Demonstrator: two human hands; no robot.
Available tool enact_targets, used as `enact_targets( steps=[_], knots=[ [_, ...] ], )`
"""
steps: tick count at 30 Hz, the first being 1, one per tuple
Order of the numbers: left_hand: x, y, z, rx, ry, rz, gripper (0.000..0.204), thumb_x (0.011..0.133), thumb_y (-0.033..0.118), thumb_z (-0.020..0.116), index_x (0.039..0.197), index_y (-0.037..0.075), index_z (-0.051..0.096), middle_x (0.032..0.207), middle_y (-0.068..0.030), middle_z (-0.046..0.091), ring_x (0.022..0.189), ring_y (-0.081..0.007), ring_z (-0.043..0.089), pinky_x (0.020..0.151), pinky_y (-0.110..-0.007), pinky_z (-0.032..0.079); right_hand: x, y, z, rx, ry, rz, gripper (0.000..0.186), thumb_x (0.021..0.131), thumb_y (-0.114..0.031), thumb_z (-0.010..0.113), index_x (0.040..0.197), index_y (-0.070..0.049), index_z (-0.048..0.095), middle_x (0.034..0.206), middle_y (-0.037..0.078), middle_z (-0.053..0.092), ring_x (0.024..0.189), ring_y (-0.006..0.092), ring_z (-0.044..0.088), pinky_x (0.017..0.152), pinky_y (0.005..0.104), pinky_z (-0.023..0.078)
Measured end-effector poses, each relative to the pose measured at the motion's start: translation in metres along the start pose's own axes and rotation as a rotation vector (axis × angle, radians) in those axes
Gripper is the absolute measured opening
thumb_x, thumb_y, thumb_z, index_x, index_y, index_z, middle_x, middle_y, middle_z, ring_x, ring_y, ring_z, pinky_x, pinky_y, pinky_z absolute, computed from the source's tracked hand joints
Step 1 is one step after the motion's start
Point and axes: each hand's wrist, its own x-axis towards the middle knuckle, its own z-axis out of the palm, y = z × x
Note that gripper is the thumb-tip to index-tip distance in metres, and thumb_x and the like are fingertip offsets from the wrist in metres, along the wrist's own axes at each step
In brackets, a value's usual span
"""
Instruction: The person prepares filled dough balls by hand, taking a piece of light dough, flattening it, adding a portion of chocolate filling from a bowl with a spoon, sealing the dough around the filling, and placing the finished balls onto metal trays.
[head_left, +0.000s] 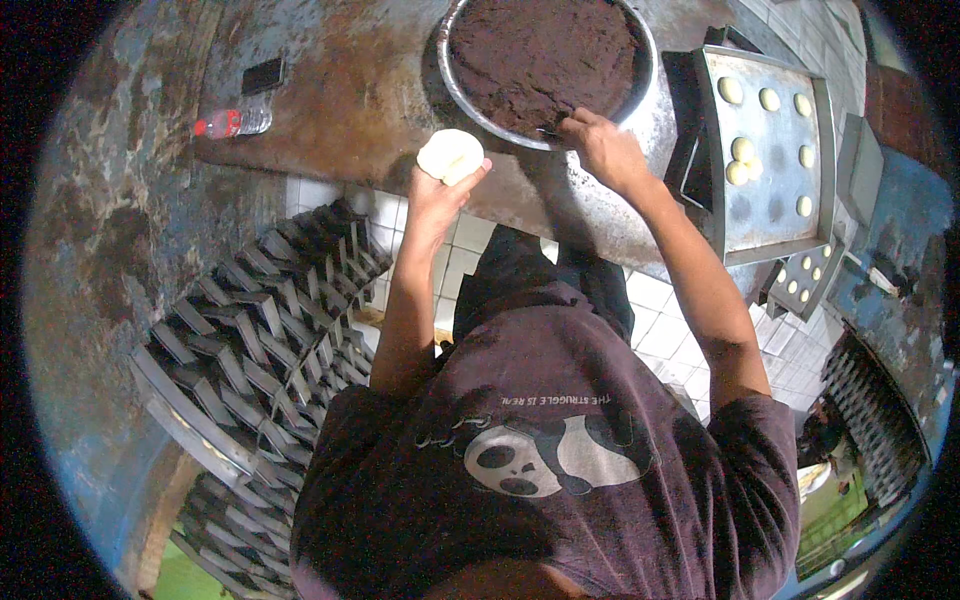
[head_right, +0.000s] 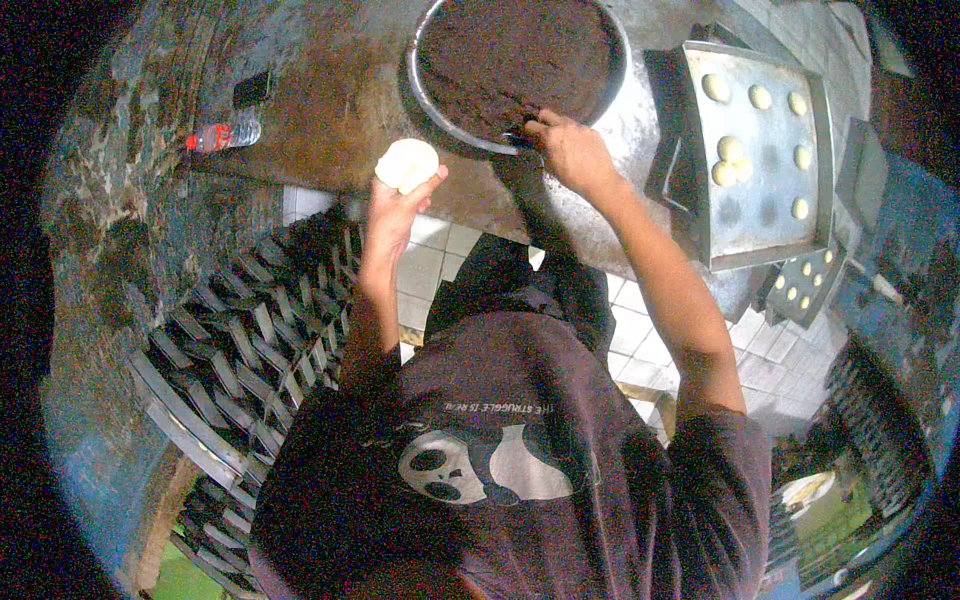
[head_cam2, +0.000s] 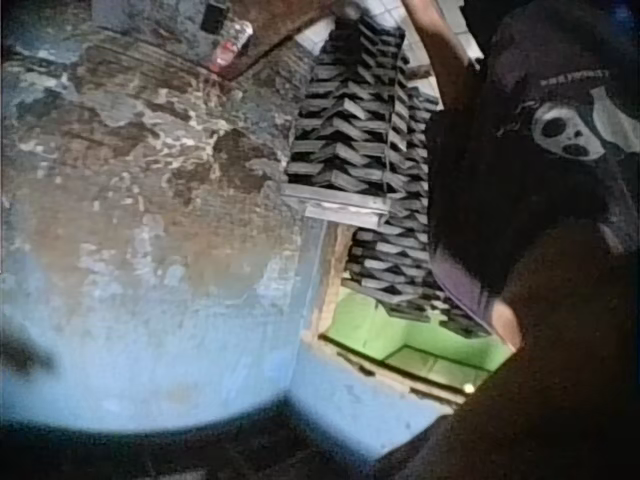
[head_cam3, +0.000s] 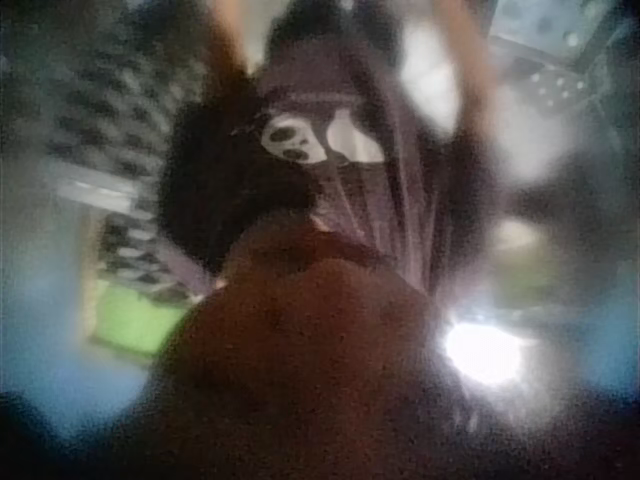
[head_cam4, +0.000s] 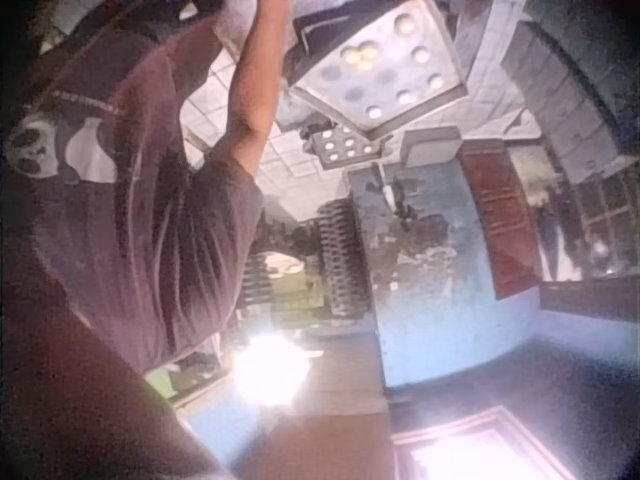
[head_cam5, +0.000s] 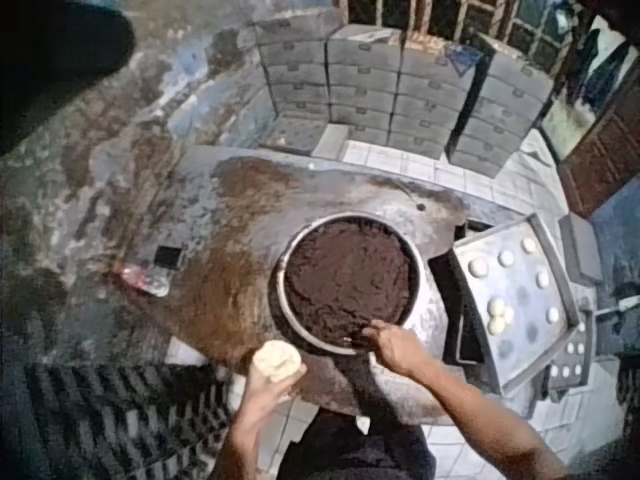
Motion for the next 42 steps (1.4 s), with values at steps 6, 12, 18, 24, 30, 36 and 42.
enact_targets(
  steps=[6,12,18,24,30,36,42],
  knots=[
    [0.010,-0.012,0.003,0.318,-0.029,0.199,0.037,0.084,0.017,0.089,0.112,0.005,0.069,0.101,-0.0014,0.074,0.086,-0.0106,0.067,0.072,-0.027,0.054,-0.005,0.003,-0.034,0.615,-0.098,0.020,0.019,0.101,-0.017,0.064,0.111,-0.003,0.073,0.107,0.013,0.072,0.104,0.0279,0.070,0.093,0.0391,0.053],
    [0.009,0.011,0.025,0.424,-0.096,0.421,0.039,0.081,0.018,0.090,0.110,0.002,0.071,0.103,-0.0078,0.077,0.093,-0.0155,0.072,0.086,-0.033,0.057,-0.037,-0.071,-0.068,0.293,0.253,-0.160,0.027,0.094,-0.017,0.067,0.120,-0.014,0.072,0.105,0.009,0.065,0.101,0.0311,0.064,0.088,0.0432,0.051],
    [0.006,0.043,0.024,0.555,-0.101,0.592,0.031,0.082,0.016,0.084,0.107,0.002,0.073,0.097,-0.0099,0.078,0.090,-0.0163,0.073,0.084,-0.033,0.057,-0.064,-0.088,-0.052,0.048,0.413,-0.170,0.044,0.087,-0.015,0.069,0.131,-0.019,0.069,0.107,0.007,0.062,0.100,0.0279,0.062,0.082,0.0408,0.050],
    [0.018,0.002,0.019,0.355,0.013,0.357,0.027,0.089,0.018,0.081,0.107,-0.001,0.076,0.096,-0.0117,0.079,0.090,-0.0176,0.075,0.082,-0.033,0.057,-0.105,-0.055,0.018,0.479,0.485,0.134,0.026,0.095,-0.013,0.064,0.121,-0.008,0.069,0.107,0.016,0.065,0.101,0.0362,0.065,0.088,0.0446,0.052],
    [0.006,0.024,0.049,0.496,-0.219,0.465,0.034,0.088,0.022,0.085,0.111,0.000,0.073,0.103,-0.0118,0.078,0.094,-0.0181,0.074,0.087,-0.034,0.057,-0.160,0.064,0.143,0.325,0.143,0.580,0.033,0.099,-0.029,0.067,0.117,-0.001,0.068,0.116,0.025,0.067,0.108,0.0477,0.063,0.096,0.0529,0.050],
    [-0.003,0.047,0.073,0.595,-0.589,0.495,0.035,0.085,0.021,0.085,0.112,0.002,0.073,0.104,-0.0090,0.077,0.094,-0.0163,0.071,0.088,-0.035,0.056,-0.101,-0.059,-0.068,0.712,0.456,-0.099,0.056,0.084,-0.036,0.085,0.129,-0.007,0.069,0.125,0.018,0.064,0.116,0.0363,0.065,0.100,0.0447,0.052],
    [-0.009,0.080,0.091,0.592,-0.883,0.440,0.045,0.087,0.023,0.084,0.123,0.003,0.067,0.113,-0.0066,0.075,0.103,-0.0147,0.069,0.089,-0.035,0.057,-0.107,-0.057,-0.112,0.706,0.317,-0.045,0.041,0.083,-0.029,0.086,0.116,-0.005,0.075,0.106,0.014,0.070,0.100,0.0288,0.071,0.090,0.0380,0.056]
  ],
)
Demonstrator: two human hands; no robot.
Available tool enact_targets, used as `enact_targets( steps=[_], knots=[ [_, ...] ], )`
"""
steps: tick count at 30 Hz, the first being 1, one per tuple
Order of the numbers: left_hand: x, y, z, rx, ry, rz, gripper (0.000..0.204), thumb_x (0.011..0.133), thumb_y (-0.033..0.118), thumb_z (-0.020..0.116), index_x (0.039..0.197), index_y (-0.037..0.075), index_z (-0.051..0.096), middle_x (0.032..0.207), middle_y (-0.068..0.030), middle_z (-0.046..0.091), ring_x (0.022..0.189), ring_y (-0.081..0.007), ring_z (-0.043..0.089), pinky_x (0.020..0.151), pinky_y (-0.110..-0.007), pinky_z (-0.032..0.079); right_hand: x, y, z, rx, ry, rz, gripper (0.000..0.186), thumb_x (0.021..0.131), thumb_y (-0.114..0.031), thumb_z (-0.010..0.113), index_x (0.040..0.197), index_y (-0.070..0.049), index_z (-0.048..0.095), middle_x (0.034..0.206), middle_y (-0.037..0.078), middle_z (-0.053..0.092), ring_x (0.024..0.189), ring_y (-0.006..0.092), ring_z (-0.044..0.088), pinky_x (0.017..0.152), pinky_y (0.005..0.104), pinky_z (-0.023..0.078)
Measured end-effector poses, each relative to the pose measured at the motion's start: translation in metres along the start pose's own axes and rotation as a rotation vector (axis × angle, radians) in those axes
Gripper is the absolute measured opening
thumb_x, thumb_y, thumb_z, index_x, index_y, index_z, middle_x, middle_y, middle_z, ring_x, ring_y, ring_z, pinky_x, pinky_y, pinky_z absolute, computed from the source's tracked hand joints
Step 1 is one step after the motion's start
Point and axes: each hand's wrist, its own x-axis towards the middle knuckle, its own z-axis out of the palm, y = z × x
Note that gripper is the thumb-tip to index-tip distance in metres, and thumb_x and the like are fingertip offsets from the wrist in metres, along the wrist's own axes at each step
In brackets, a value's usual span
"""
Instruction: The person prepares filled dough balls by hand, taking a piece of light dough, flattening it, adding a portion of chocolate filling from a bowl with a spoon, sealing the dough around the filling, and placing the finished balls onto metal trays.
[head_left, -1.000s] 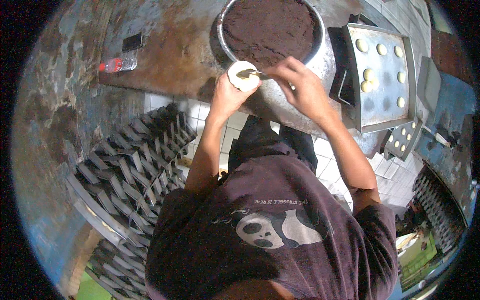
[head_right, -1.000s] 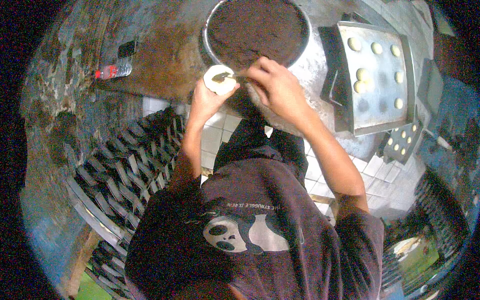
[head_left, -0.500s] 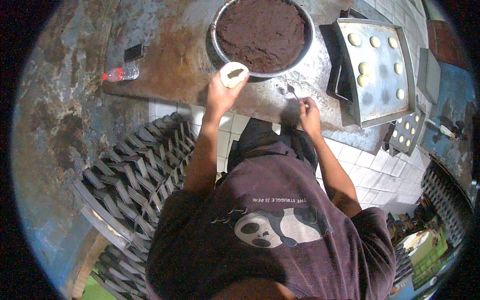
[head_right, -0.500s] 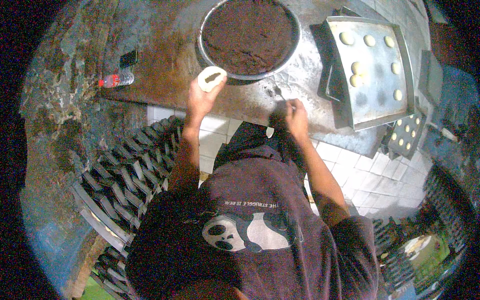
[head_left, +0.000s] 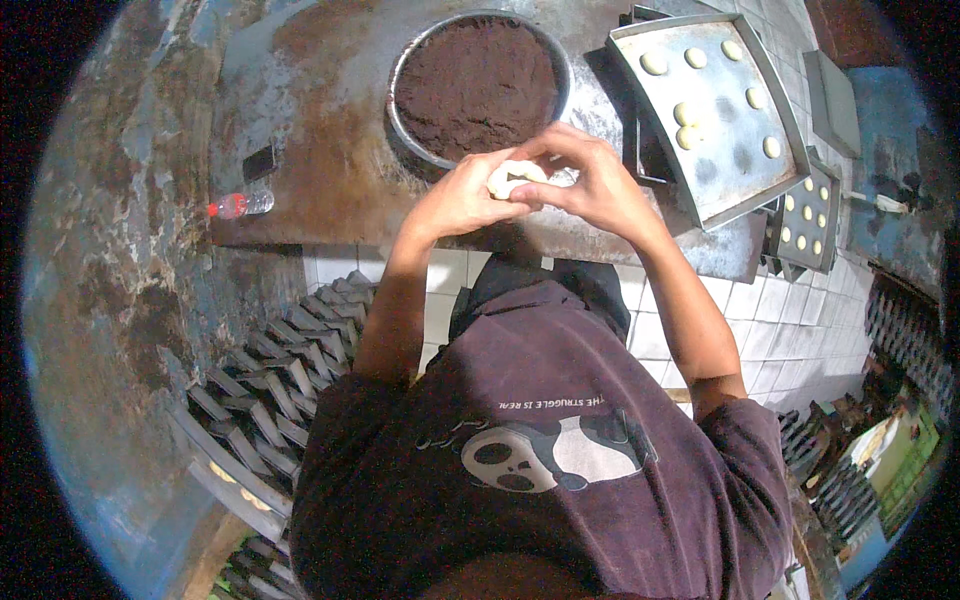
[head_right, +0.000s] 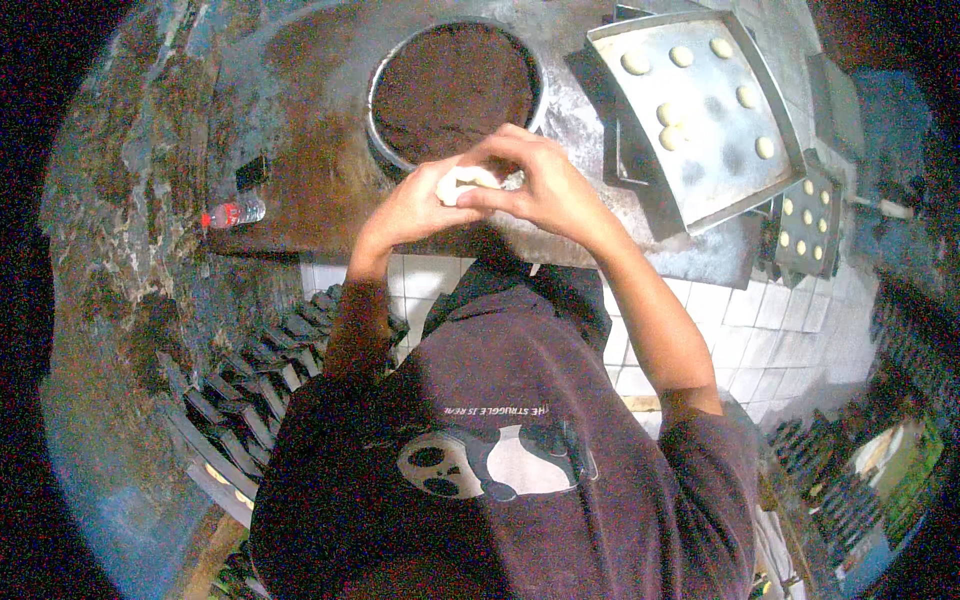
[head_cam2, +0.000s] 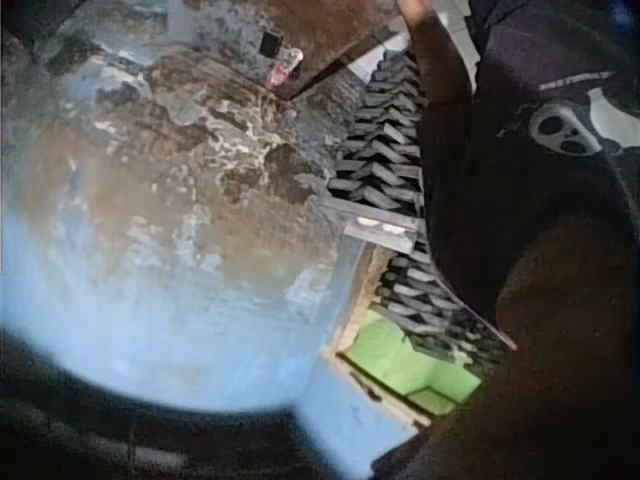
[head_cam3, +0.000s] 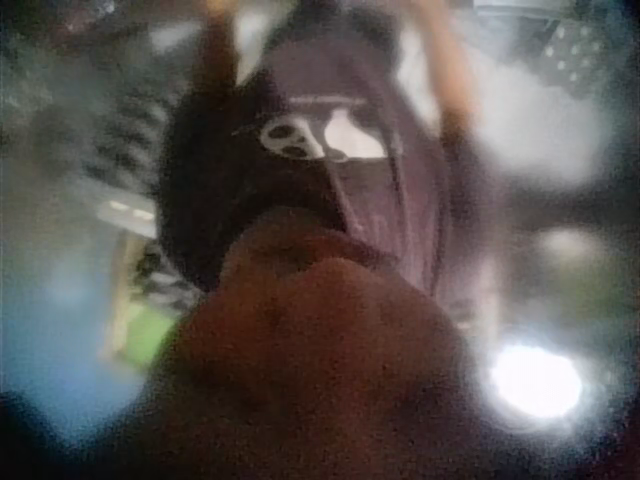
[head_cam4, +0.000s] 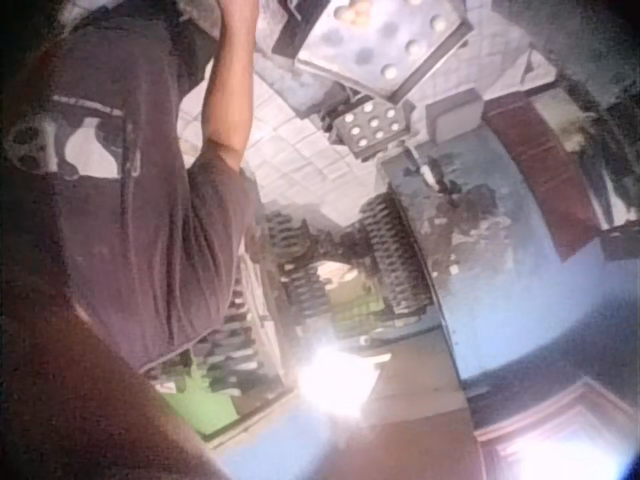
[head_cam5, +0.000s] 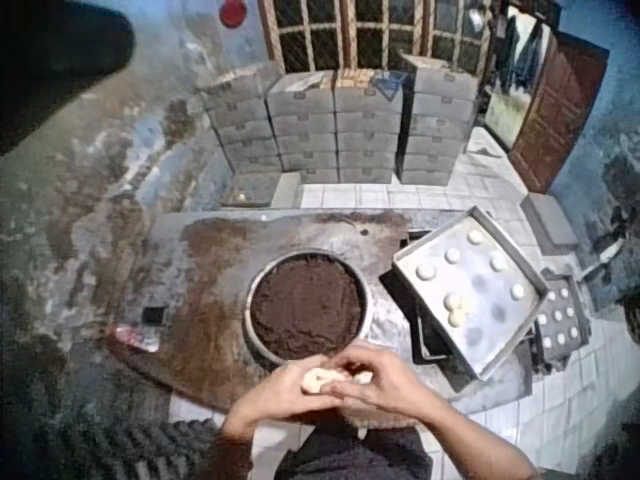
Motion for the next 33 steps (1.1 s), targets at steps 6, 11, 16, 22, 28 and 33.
enact_targets(
  steps=[6,11,16,22,28,33],
  knots=[
    [-0.007,0.027,0.013,-0.575,0.147,-0.072,0.034,0.095,0.023,0.076,0.121,0.004,0.065,0.101,-0.0022,0.069,0.085,-0.0080,0.064,0.069,-0.023,0.053,-0.012,-0.019,-0.002,0.287,0.198,0.137,0.025,0.094,-0.017,0.077,0.113,0.000,0.075,0.106,0.010,0.074,0.091,0.0180,0.073,0.082,0.0336,0.059],
    [-0.002,0.031,0.027,-0.625,0.344,-0.049,0.019,0.100,0.022,0.064,0.111,0.007,0.067,0.089,0.0031,0.066,0.068,-0.0024,0.054,0.054,-0.021,0.039,-0.008,-0.065,-0.012,-0.060,0.227,-0.061,0.056,0.084,-0.024,0.085,0.133,-0.006,0.067,0.121,0.015,0.066,0.108,0.0324,0.070,0.094,0.0418,0.058],
    [-0.001,0.046,0.021,-0.743,0.329,-0.137,0.026,0.098,0.023,0.056,0.117,0.007,0.063,0.077,0.0041,0.059,0.065,-0.0007,0.049,0.050,-0.020,0.034,0.009,-0.063,-0.026,-0.274,0.056,-0.196,0.054,0.076,-0.028,0.089,0.122,-0.007,0.071,0.119,0.015,0.065,0.108,0.0363,0.067,0.091,0.0449,0.056],
    [-0.006,0.059,0.013,-0.754,0.268,-0.025,0.030,0.098,0.018,0.066,0.123,0.006,0.056,0.093,0.0021,0.059,0.070,-0.0014,0.051,0.057,-0.018,0.039,0.007,-0.049,-0.025,0.109,0.185,-0.020,0.031,0.091,-0.021,0.080,0.113,-0.002,0.068,0.090,0.010,0.069,0.083,0.0202,0.071,0.079,0.0331,0.059],
    [0.008,0.057,0.022,-0.588,0.430,0.045,0.019,0.097,0.019,0.068,0.107,0.003,0.068,0.091,0.0022,0.066,0.077,-0.0051,0.058,0.067,-0.023,0.046,0.002,-0.063,-0.038,-0.144,0.247,-0.118,0.068,0.084,-0.025,0.085,0.145,-0.012,0.057,0.127,0.017,0.059,0.103,0.0271,0.068,0.091,0.0387,0.058],
    [0.021,0.064,0.027,-0.790,0.283,-0.112,0.023,0.097,0.024,0.064,0.109,0.005,0.068,0.079,0.0063,0.059,0.058,0.0010,0.043,0.046,-0.021,0.027,0.002,-0.052,-0.043,-0.257,0.177,-0.303,0.052,0.081,-0.028,0.088,0.128,-0.012,0.072,0.116,0.013,0.065,0.103,0.0277,0.068,0.089,0.0380,0.057]
  ],
)
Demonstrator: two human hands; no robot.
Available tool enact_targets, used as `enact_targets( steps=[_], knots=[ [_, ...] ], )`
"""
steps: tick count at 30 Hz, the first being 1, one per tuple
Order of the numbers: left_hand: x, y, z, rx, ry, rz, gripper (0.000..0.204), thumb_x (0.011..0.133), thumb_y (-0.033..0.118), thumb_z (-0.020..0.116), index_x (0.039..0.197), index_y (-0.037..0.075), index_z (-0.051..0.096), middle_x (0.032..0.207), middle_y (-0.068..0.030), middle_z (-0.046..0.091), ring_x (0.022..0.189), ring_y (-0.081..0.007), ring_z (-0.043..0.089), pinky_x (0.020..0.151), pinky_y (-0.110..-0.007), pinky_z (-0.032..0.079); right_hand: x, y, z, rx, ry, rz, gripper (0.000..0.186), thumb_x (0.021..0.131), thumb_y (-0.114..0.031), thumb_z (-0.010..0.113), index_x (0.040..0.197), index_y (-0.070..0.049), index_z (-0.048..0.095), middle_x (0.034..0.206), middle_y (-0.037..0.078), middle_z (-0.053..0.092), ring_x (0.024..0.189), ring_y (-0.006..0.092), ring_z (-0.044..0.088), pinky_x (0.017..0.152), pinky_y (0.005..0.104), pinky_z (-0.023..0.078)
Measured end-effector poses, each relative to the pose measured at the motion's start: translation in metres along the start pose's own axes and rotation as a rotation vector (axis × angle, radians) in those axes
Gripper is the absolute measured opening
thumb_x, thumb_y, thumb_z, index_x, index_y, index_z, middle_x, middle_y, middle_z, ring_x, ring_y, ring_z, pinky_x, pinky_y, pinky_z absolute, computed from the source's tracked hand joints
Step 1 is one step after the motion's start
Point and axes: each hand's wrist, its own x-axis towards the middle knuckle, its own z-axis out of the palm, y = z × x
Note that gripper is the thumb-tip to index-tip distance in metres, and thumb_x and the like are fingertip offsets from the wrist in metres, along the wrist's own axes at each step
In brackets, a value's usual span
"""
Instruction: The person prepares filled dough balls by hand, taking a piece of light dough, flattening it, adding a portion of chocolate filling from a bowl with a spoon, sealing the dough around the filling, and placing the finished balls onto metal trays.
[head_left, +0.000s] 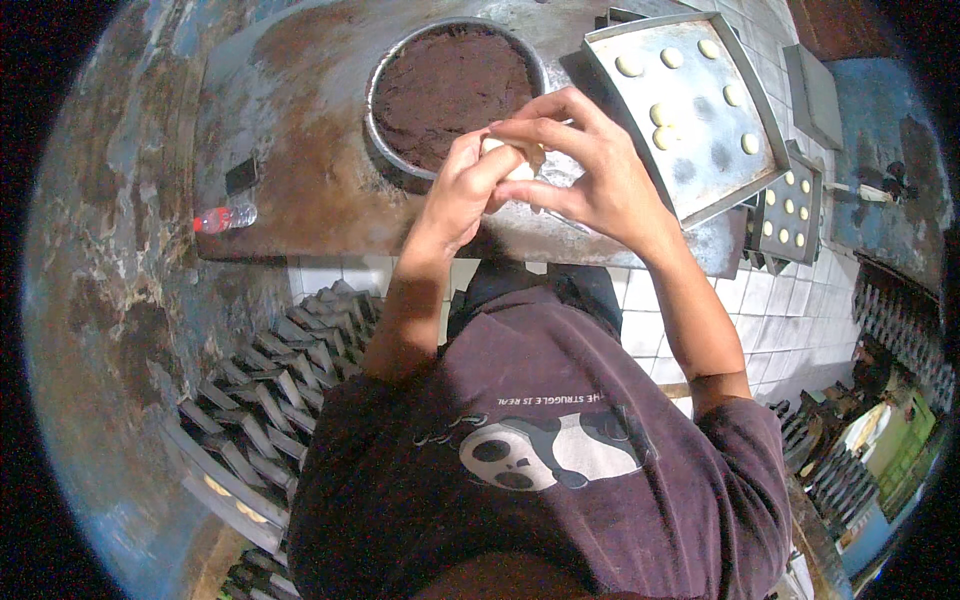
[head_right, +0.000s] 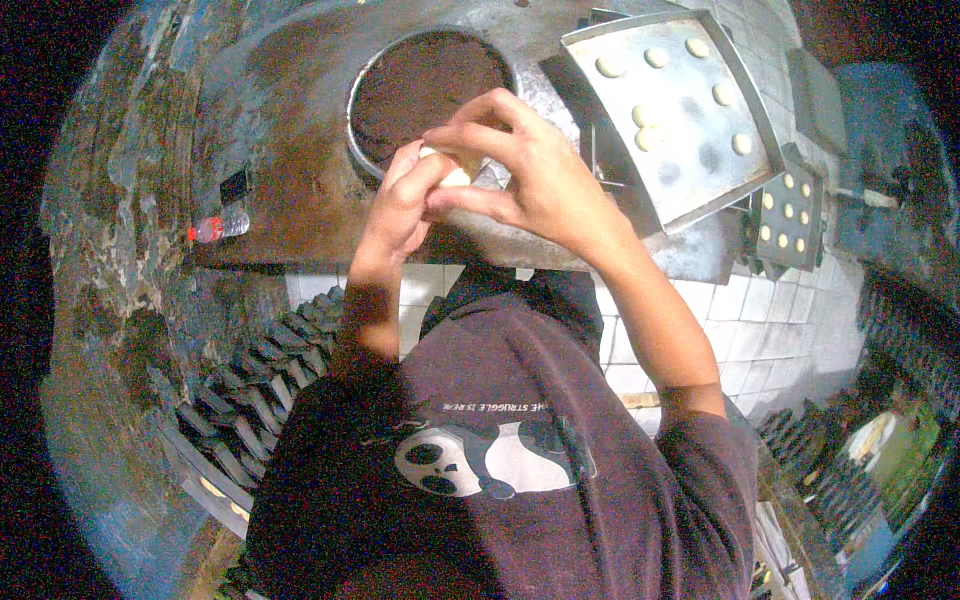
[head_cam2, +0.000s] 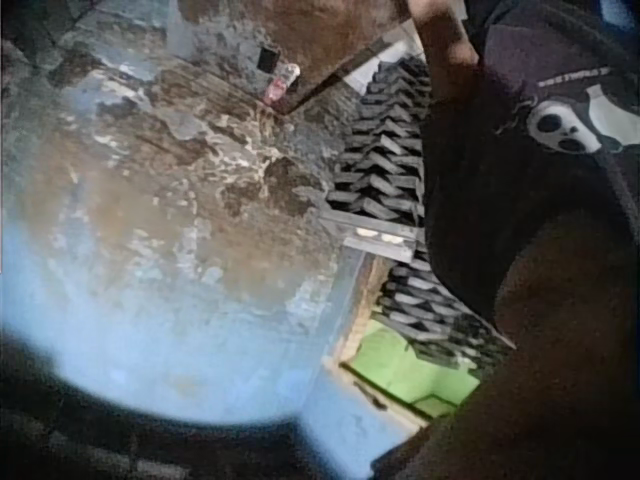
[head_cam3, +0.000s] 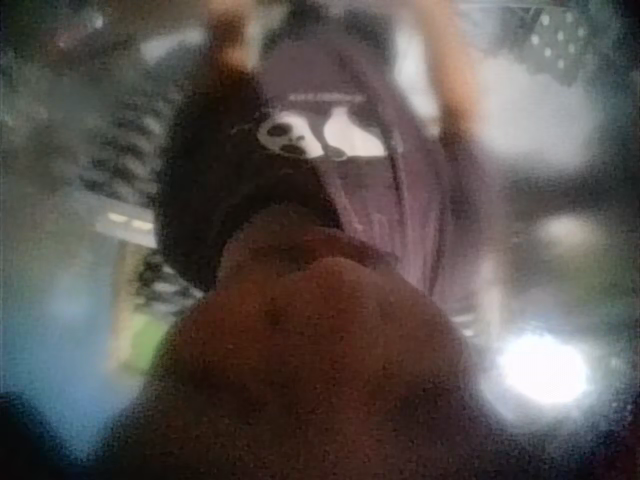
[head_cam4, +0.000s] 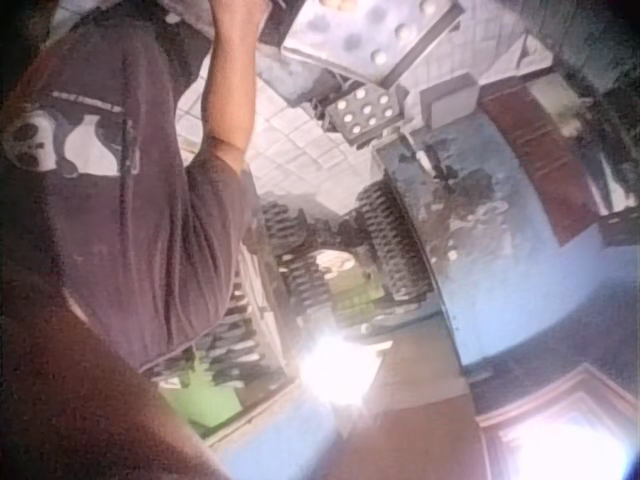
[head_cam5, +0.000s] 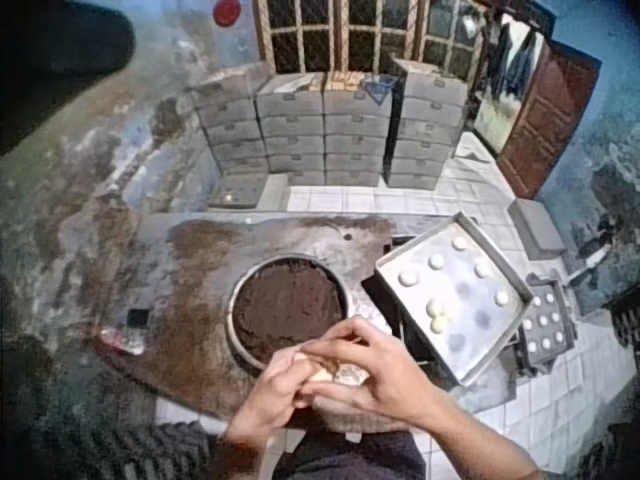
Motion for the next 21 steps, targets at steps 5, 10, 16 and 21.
enact_targets(
  steps=[5,10,16,21],
  knots=[
    [0.010,0.020,0.034,-0.235,0.002,-0.038,0.026,0.101,0.022,0.063,0.120,0.005,0.060,0.073,0.0105,0.049,0.055,0.0022,0.033,0.044,-0.019,0.020,-0.021,0.031,-0.006,0.397,0.247,0.344,0.026,0.089,-0.019,0.082,0.110,-0.005,0.080,0.094,0.009,0.074,0.092,0.0189,0.071,0.083,0.0321,0.056],
    [0.050,0.019,0.082,0.365,0.156,0.474,0.037,0.089,0.011,0.084,0.115,0.004,0.059,0.083,0.0005,0.065,0.073,-0.0014,0.059,0.062,-0.019,0.045,-0.051,0.053,-0.022,1.585,0.377,0.695,0.024,0.098,-0.010,0.072,0.119,-0.001,0.066,0.106,0.007,0.071,0.096,0.0158,0.072,0.079,0.0280,0.065],
    [0.086,0.028,0.178,0.242,-0.173,0.457,0.024,0.084,0.004,0.074,0.105,0.003,0.063,0.102,-0.0061,0.070,0.100,-0.0138,0.067,0.095,-0.032,0.053,-0.062,0.041,-0.037,1.390,0.751,0.502,0.052,0.098,-0.009,0.072,0.145,-0.009,0.052,0.124,0.003,0.066,0.104,0.0145,0.068,0.081,0.0293,0.061],
    [0.108,-0.007,0.229,0.094,-0.206,0.412,0.027,0.082,0.001,0.074,0.104,0.004,0.059,0.102,-0.0077,0.069,0.101,-0.0153,0.069,0.095,-0.035,0.055,-0.091,0.083,-0.078,0.947,0.829,0.409,0.031,0.096,-0.017,0.075,0.119,0.003,0.071,0.114,0.004,0.072,0.101,0.0118,0.065,0.088,0.0294,0.053]
  ],
)
